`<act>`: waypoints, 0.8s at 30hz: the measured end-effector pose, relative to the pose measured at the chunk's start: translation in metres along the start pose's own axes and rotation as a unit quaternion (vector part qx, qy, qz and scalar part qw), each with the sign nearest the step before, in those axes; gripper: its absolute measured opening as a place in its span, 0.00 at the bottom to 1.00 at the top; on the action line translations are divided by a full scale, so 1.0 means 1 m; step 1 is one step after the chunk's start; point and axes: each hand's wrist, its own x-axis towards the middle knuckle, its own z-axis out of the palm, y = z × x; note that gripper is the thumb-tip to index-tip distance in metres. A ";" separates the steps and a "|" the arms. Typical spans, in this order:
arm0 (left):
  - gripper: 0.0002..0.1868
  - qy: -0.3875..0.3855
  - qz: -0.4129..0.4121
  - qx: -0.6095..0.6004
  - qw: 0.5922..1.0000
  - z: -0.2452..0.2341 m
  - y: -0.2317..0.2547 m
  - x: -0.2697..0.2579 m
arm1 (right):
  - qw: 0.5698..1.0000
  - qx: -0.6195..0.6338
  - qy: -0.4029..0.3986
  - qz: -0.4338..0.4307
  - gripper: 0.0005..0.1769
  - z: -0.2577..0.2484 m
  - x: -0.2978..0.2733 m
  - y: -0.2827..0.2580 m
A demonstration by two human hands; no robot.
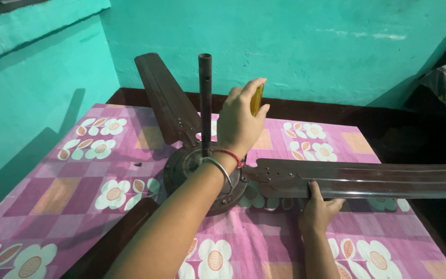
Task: The person attaches ceiling fan blades to the motor housing using a screwdriver. They position each blade, insert screws, and tighten them to secure the blades to the central hub.
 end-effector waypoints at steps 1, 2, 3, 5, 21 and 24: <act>0.28 -0.004 -0.013 0.008 1.000 0.000 0.000 0.000 | 1.000 0.005 -0.003 -0.005 0.43 0.001 0.000 0.001; 0.28 -0.007 -0.008 0.006 1.000 0.001 0.000 0.001 | 1.000 0.010 -0.005 -0.009 0.43 0.001 0.000 0.001; 0.27 -0.009 -0.003 0.005 1.000 0.001 0.000 0.001 | 1.000 0.008 -0.004 -0.009 0.42 0.001 0.000 0.001; 0.28 -0.009 0.010 -0.005 1.000 0.001 0.001 0.002 | 1.000 0.003 -0.002 -0.008 0.39 0.001 0.000 0.000; 0.36 -0.027 0.027 -0.021 0.999 0.010 -0.009 0.000 | 0.996 0.007 0.002 0.092 0.35 -0.002 0.003 0.012; 0.37 -0.031 0.022 -0.022 0.999 0.011 -0.013 0.000 | 0.993 0.001 0.001 0.116 0.32 -0.004 0.001 0.015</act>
